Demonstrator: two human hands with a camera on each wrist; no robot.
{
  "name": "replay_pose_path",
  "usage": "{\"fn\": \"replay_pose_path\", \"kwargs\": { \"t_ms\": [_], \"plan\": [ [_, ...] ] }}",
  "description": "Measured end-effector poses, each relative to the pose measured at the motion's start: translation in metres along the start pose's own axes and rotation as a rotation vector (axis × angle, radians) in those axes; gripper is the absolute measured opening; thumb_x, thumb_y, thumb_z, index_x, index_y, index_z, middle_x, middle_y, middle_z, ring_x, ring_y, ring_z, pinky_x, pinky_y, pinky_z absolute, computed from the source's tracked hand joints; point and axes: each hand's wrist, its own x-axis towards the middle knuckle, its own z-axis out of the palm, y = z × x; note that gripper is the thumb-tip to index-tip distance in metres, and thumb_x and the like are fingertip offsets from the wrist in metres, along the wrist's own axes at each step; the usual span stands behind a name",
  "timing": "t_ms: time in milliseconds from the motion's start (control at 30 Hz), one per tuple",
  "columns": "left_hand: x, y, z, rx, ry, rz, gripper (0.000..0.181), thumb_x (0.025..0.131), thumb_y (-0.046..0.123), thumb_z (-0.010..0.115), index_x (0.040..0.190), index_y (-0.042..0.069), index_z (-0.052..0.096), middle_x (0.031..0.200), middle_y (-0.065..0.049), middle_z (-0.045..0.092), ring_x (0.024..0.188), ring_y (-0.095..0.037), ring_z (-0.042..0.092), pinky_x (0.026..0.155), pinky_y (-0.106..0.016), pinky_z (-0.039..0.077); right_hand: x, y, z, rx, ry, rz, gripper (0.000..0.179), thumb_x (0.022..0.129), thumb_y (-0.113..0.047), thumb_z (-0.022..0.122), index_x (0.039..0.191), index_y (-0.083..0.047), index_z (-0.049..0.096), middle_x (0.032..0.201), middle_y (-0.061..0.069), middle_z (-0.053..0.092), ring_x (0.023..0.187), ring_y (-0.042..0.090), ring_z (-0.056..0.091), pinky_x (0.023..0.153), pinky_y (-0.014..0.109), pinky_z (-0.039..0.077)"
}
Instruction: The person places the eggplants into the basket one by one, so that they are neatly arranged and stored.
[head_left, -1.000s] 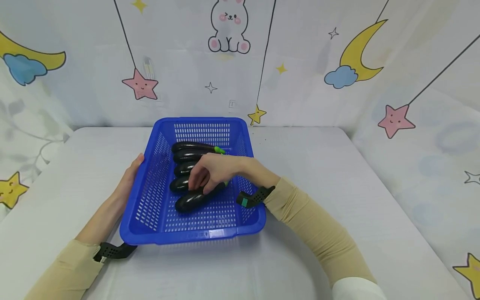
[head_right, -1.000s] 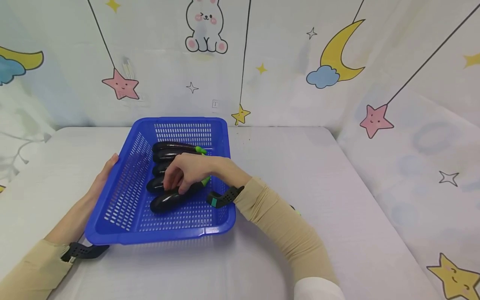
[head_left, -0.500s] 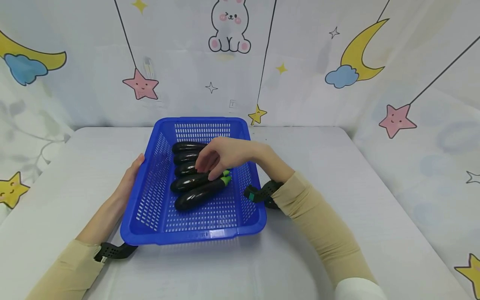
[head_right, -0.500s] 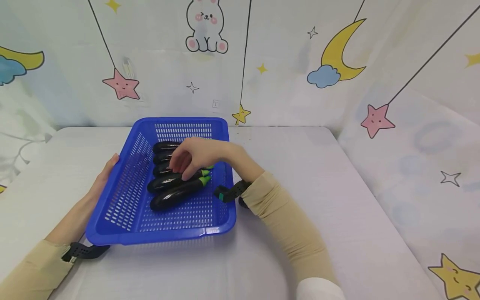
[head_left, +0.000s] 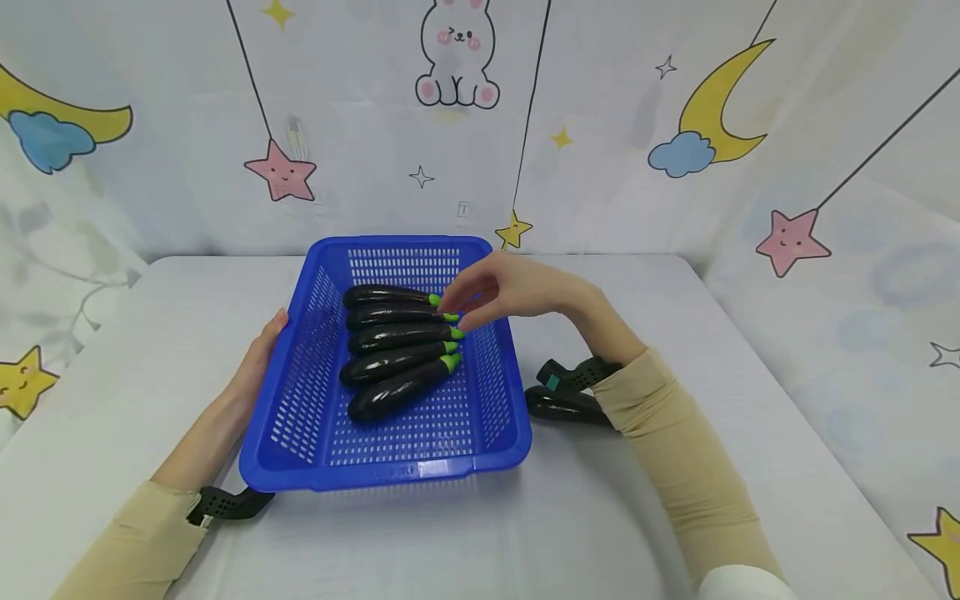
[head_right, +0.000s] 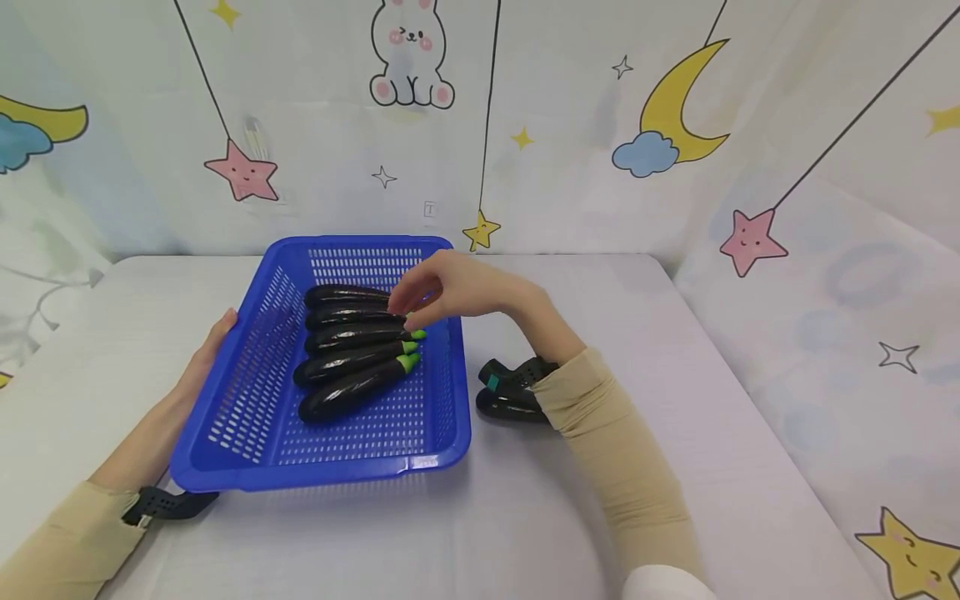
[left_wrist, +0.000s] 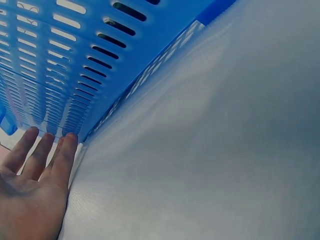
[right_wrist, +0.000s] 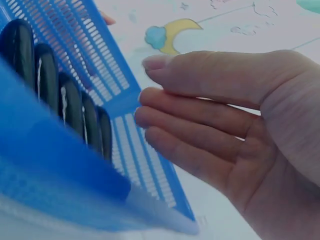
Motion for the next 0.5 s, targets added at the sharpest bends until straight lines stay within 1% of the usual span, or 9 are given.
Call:
{"fn": "replay_pose_path", "kwargs": {
  "t_ms": [100,167,267,367,433,500],
  "plan": [
    [0.0,0.0,0.001,0.007,0.007,0.007,0.077,0.1,0.063,0.025,0.162,0.026,-0.003,0.153,-0.008,0.023,0.126,-0.017,0.043,0.095,-0.033,0.049,-0.013,0.005,-0.004,-0.025,0.058,0.004,0.031,0.09,-0.02,0.077,0.119,-0.01,0.071,0.116,0.0,0.071,0.11,0.013,0.068,0.094,0.03,0.054],
    [0.0,0.0,0.001,0.012,0.007,0.008,0.076,0.101,0.063,0.024,0.161,0.027,-0.003,0.157,-0.011,0.017,0.127,-0.017,0.041,0.096,-0.032,0.048,-0.021,0.009,-0.006,-0.034,0.094,0.0,0.031,0.09,-0.019,0.077,0.119,-0.009,0.071,0.116,0.002,0.071,0.11,0.015,0.068,0.093,0.031,0.055],
    [-0.001,0.001,0.001,0.014,0.004,0.011,0.075,0.101,0.063,0.024,0.161,0.027,-0.003,0.159,-0.013,0.013,0.128,-0.018,0.04,0.096,-0.031,0.047,-0.034,0.015,-0.009,-0.021,0.129,0.01,0.031,0.09,-0.017,0.077,0.12,-0.008,0.071,0.118,0.007,0.071,0.112,0.023,0.068,0.092,0.033,0.056],
    [-0.001,0.001,0.001,0.011,0.003,0.011,0.076,0.101,0.063,0.024,0.162,0.026,-0.003,0.156,-0.011,0.019,0.127,-0.017,0.042,0.096,-0.032,0.048,-0.047,0.022,-0.01,-0.012,0.159,0.041,0.032,0.091,-0.018,0.077,0.121,-0.009,0.07,0.119,0.008,0.07,0.113,0.024,0.067,0.093,0.034,0.055],
    [-0.001,0.002,0.0,0.005,0.002,0.005,0.077,0.101,0.063,0.024,0.162,0.024,-0.002,0.152,-0.009,0.026,0.125,-0.017,0.046,0.095,-0.032,0.049,-0.057,0.026,-0.01,-0.009,0.177,0.075,0.033,0.091,-0.019,0.077,0.122,-0.01,0.07,0.121,0.007,0.07,0.114,0.023,0.067,0.094,0.035,0.055],
    [-0.001,0.002,0.0,0.006,0.003,0.001,0.078,0.101,0.063,0.024,0.162,0.023,-0.002,0.15,-0.007,0.029,0.124,-0.016,0.047,0.095,-0.033,0.049,-0.067,0.031,-0.01,-0.009,0.198,0.101,0.034,0.091,-0.02,0.076,0.122,-0.011,0.07,0.122,0.007,0.07,0.114,0.021,0.067,0.094,0.035,0.055]
  ]
}}
